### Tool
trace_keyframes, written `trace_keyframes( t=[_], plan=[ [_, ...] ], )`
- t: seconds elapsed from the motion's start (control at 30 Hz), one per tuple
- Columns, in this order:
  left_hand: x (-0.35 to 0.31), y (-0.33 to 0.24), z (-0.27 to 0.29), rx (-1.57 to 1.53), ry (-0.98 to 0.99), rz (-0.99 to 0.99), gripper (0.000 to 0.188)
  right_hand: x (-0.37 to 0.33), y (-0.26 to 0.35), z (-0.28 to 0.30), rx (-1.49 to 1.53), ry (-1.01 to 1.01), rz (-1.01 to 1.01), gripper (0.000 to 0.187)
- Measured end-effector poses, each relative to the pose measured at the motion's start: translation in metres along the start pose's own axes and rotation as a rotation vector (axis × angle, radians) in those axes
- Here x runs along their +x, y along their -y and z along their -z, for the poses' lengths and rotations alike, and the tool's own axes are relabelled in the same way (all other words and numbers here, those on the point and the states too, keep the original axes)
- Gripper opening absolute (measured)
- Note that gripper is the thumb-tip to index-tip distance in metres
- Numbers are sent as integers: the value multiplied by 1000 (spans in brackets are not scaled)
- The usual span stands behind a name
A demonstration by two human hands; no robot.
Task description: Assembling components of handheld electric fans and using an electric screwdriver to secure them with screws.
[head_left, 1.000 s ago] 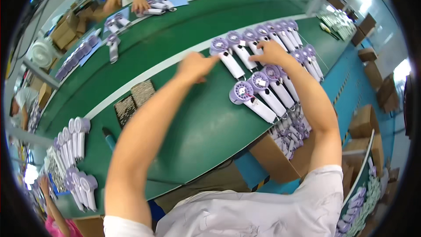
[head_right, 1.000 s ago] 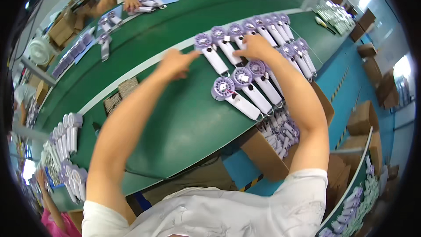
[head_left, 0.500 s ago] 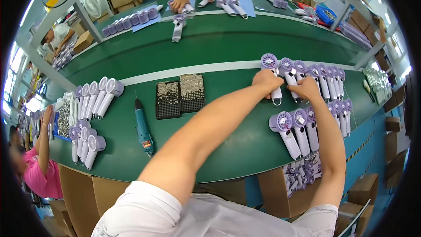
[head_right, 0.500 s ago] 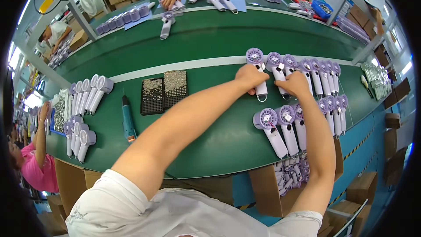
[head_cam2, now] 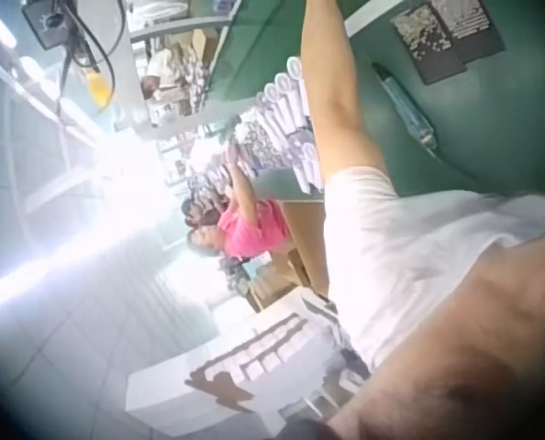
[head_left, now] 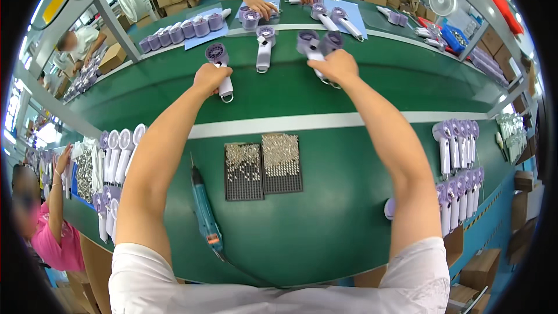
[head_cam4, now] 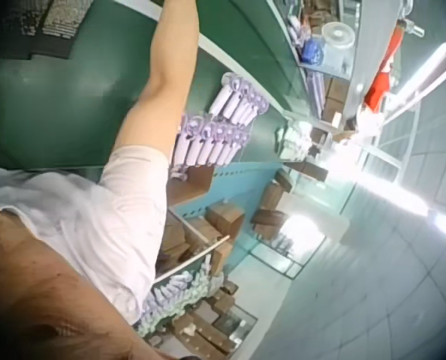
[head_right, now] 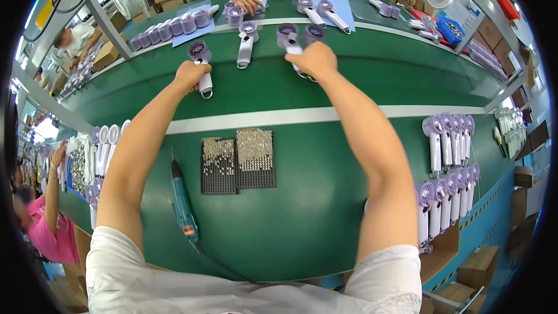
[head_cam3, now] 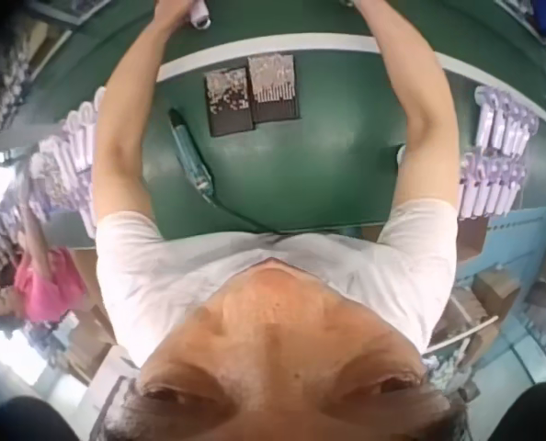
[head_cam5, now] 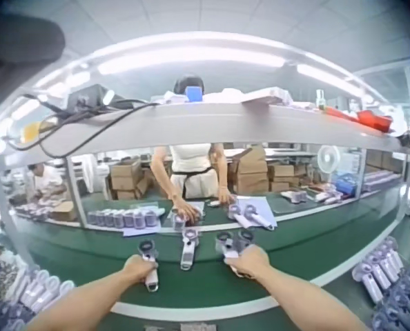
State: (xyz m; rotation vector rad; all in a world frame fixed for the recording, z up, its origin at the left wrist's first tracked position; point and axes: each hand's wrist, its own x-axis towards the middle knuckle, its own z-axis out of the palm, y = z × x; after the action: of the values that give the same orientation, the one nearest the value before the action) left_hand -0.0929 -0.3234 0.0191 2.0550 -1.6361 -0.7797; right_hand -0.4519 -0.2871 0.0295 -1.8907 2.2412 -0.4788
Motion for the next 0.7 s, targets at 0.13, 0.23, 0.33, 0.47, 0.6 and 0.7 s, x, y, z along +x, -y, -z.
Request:
trace_keyframes(
  t=[0.13, 0.23, 0.33, 0.47, 0.6, 0.7],
  plan=[
    [59, -10, -33, -7, 47, -31, 43, 58, 41, -39, 17, -46, -135, 76],
    [157, 38, -47, 341, -164, -174, 53, 91, 73, -70, 21, -20, -20, 85],
    [179, -8, -102, 358, -52, -259, 70, 88, 13, -70, -68, -81, -16, 87],
    [132, 15, -52, -59, -92, 40, 76, 30, 39, -40, 0, 72, 128, 77],
    [65, 3, -1, 213, -210, -210, 72, -111, -26, 64, -34, -216, 523, 47],
    [-65, -39, -26, 61, -244, -770, 51, -250, -131, 145, -36, -562, 594, 24]
  ],
)
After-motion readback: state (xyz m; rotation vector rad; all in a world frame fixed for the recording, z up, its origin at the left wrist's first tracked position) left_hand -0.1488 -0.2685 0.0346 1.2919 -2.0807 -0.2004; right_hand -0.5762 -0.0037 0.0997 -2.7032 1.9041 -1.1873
